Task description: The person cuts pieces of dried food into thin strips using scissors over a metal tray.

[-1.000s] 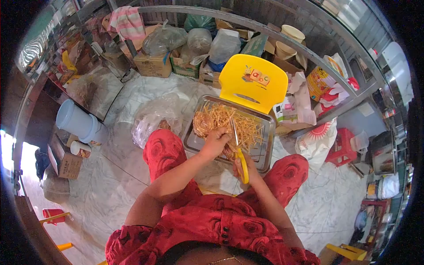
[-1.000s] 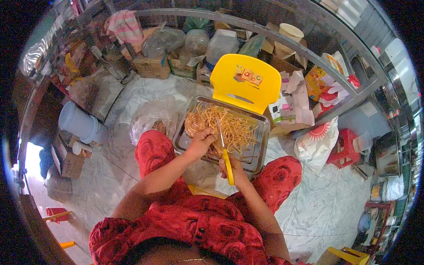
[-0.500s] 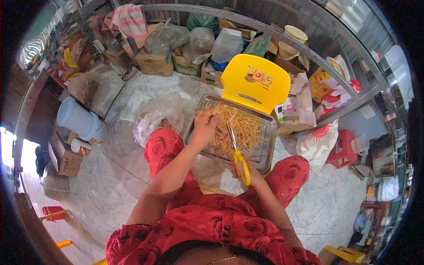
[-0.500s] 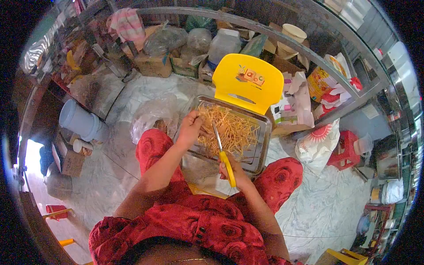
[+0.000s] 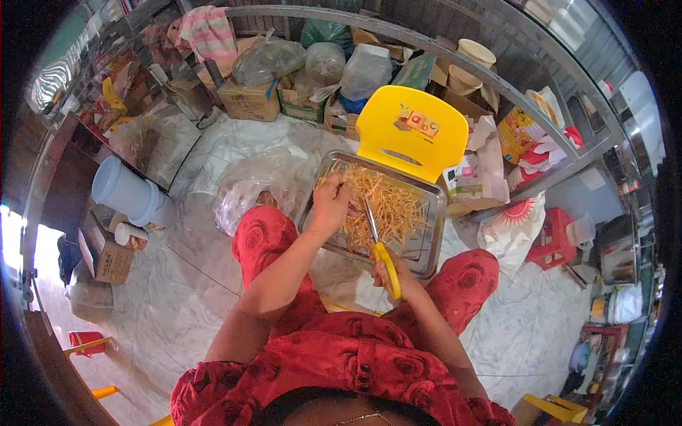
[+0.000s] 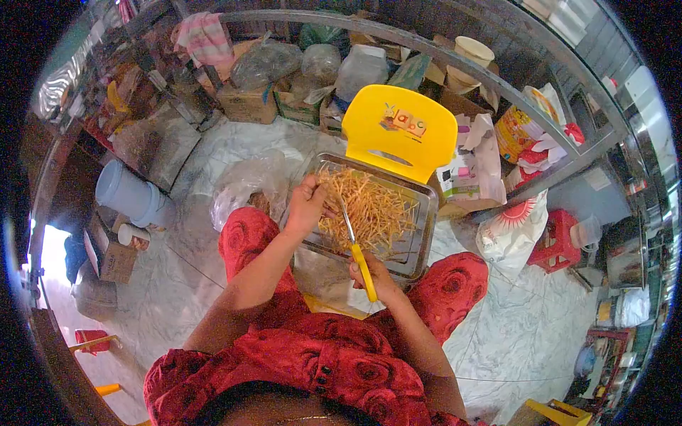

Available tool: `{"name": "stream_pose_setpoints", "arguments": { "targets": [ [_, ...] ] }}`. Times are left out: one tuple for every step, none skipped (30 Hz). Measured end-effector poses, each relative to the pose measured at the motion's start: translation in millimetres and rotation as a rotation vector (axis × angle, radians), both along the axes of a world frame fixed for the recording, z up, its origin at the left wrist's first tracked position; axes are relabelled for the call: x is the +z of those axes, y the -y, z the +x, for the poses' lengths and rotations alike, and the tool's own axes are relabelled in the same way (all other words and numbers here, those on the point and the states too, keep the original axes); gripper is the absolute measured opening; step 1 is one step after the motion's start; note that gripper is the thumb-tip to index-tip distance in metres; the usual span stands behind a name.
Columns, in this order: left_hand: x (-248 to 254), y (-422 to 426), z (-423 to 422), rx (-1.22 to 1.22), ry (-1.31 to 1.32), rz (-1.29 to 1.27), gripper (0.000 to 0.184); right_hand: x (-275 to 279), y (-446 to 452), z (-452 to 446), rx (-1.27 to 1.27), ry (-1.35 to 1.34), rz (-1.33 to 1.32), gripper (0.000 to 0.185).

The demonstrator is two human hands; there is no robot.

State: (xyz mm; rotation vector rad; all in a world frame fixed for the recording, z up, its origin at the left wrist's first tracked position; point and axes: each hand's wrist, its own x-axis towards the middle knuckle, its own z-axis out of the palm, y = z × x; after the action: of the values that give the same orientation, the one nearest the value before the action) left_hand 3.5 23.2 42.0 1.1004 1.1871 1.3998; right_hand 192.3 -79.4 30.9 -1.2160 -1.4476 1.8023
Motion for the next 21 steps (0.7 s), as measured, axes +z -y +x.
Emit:
{"name": "stream_pose_setpoints", "arguments": {
  "targets": [
    [-2.5, 0.4, 0.9, -0.001, -0.029, 0.009, 0.012, -1.2, -0.1, -0.1, -0.009, 0.006, 0.002, 0.053],
    [0.8, 2.0, 2.2, -0.002, -0.029, 0.008, 0.012, -2.0, -0.2, -0.2, -0.018, 0.012, 0.004, 0.053],
    [4.8, 3.8, 3.7, 0.005, -0.042, -0.006, 0.013, -1.9, -0.2, -0.2, -0.018, 0.011, 0.004, 0.053],
    [7.7, 4.8, 4.8, 0.012, -0.054, -0.021, 0.014, -1.3, -0.2, -0.2, -0.013, 0.018, 0.013, 0.053],
    [7.8, 4.7, 5.1, 0.013, -0.054, -0.021, 0.014, -0.6, -0.3, -0.1, -0.008, 0.025, 0.022, 0.052],
    [7.9, 4.6, 5.4, 0.000, -0.013, -0.037, 0.013, -0.2, -0.3, 0.2, -0.008, 0.025, 0.022, 0.052],
    [7.9, 4.7, 5.7, -0.012, 0.027, -0.053, 0.013, 0.1, -0.1, 0.8, -0.007, 0.019, 0.016, 0.053],
    [3.6, 3.4, 5.4, -0.012, 0.027, -0.053, 0.013, 0.6, 0.0, 1.1, -0.006, 0.014, 0.011, 0.053],
    [-1.4, 1.7, 5.0, -0.013, 0.007, -0.036, 0.013, 1.2, 0.3, 1.2, -0.006, 0.014, 0.011, 0.053],
    [-6.0, 0.3, 4.7, -0.015, -0.014, -0.019, 0.012, 1.9, 0.8, 1.3, -0.006, 0.006, 0.013, 0.053],
    [-1.1, 2.1, 5.4, -0.015, -0.014, -0.017, 0.012, 2.3, 1.1, 1.4, -0.006, -0.002, 0.015, 0.053],
    [4.4, 4.8, 7.1, -0.006, 0.033, -0.047, 0.012, 2.3, 0.9, 2.7, -0.007, -0.002, 0.016, 0.053],
    [8.3, 6.5, 8.2, 0.004, 0.081, -0.078, 0.013, 1.9, 0.4, 4.7, -0.002, -0.022, 0.003, 0.052],
    [7.1, 6.0, 8.0, 0.003, 0.081, -0.078, 0.013, 1.5, 0.0, 6.2, 0.004, -0.042, -0.011, 0.051],
    [5.3, 5.2, 6.7, -0.014, 0.088, -0.087, 0.013, 0.4, 0.0, 6.6, 0.003, -0.042, -0.010, 0.051],
    [3.7, 4.6, 5.8, -0.031, 0.095, -0.097, 0.013, -1.4, 0.2, 6.8, -0.017, -0.060, -0.047, 0.048],
    [5.5, 5.0, 6.0, -0.030, 0.095, -0.096, 0.013, -2.9, 0.3, 6.9, -0.037, -0.079, -0.084, 0.046],
    [7.4, 5.8, 6.5, -0.021, 0.095, -0.079, 0.013, -3.8, 0.4, 6.8, -0.037, -0.079, -0.083, 0.046],
    [9.1, 6.6, 7.0, -0.013, 0.095, -0.062, 0.013, -4.8, 0.8, 6.7, -0.052, -0.074, -0.095, 0.044],
    [6.8, 6.5, 7.0, -0.014, 0.094, -0.061, 0.013, -5.9, 1.5, 6.6, -0.067, -0.069, -0.107, 0.042],
    [3.2, 5.7, 7.0, -0.019, 0.103, -0.058, 0.013, -7.0, 2.1, 6.8, -0.068, -0.069, -0.106, 0.042]
  ]
}}
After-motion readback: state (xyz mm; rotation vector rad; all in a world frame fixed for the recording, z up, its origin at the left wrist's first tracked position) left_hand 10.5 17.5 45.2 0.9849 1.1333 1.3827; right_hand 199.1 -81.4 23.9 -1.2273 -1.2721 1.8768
